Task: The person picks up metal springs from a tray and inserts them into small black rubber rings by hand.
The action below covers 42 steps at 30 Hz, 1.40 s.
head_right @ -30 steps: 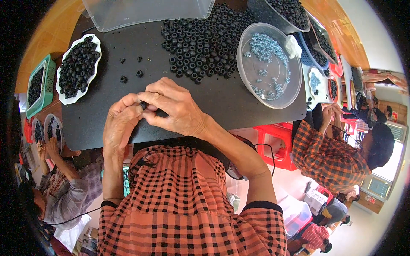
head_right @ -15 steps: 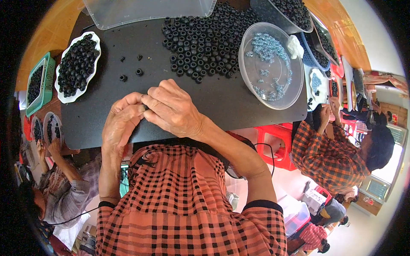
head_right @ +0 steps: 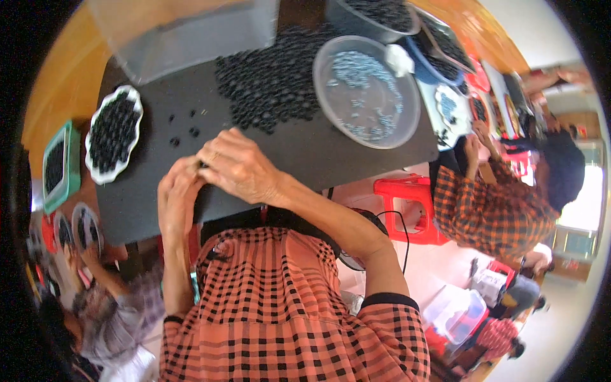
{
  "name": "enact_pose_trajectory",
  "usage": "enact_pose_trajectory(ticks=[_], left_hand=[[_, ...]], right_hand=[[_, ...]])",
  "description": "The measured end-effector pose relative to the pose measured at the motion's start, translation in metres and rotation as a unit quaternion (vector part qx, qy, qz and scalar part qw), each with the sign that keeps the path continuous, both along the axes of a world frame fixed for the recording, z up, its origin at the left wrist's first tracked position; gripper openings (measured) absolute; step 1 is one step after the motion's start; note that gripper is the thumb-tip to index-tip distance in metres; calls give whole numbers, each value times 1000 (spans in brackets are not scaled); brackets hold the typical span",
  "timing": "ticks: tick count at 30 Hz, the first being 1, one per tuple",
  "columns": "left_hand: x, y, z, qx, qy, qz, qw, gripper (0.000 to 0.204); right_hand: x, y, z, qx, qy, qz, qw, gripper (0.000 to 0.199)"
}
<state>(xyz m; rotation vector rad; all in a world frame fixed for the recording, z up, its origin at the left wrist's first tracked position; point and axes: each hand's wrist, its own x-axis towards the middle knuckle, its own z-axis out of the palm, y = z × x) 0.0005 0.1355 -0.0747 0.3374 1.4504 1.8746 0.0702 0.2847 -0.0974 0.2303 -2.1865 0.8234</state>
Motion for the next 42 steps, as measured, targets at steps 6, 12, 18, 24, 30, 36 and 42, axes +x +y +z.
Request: enact_pose_trajectory(ticks=[6,12,18,24,30,36,42], left_hand=[[7,-11,-19,21,82,54,995,21],[14,-9,-15,-55,198,81,975,20],[16,-9,-13,-44,230,60,970,17],[16,-13,-13,-84,199,52,975,14],[13,-10,-11,-101,186,44,976,14],[11,-15,-16,-76,166,40,982,13],[10,-13,-15,-57,157,23,986,12]], right_hand=[[18,3,17,9,5,10,1000,16],[16,133,75,106,17,-193,975,20],[7,310,105,88,5,-434,896,26],[-8,379,87,55,-228,-519,822,37],[-14,368,84,182,14,-464,867,28],[-46,161,85,33,-35,-132,990,14],[-54,43,38,-19,-197,63,978,19]])
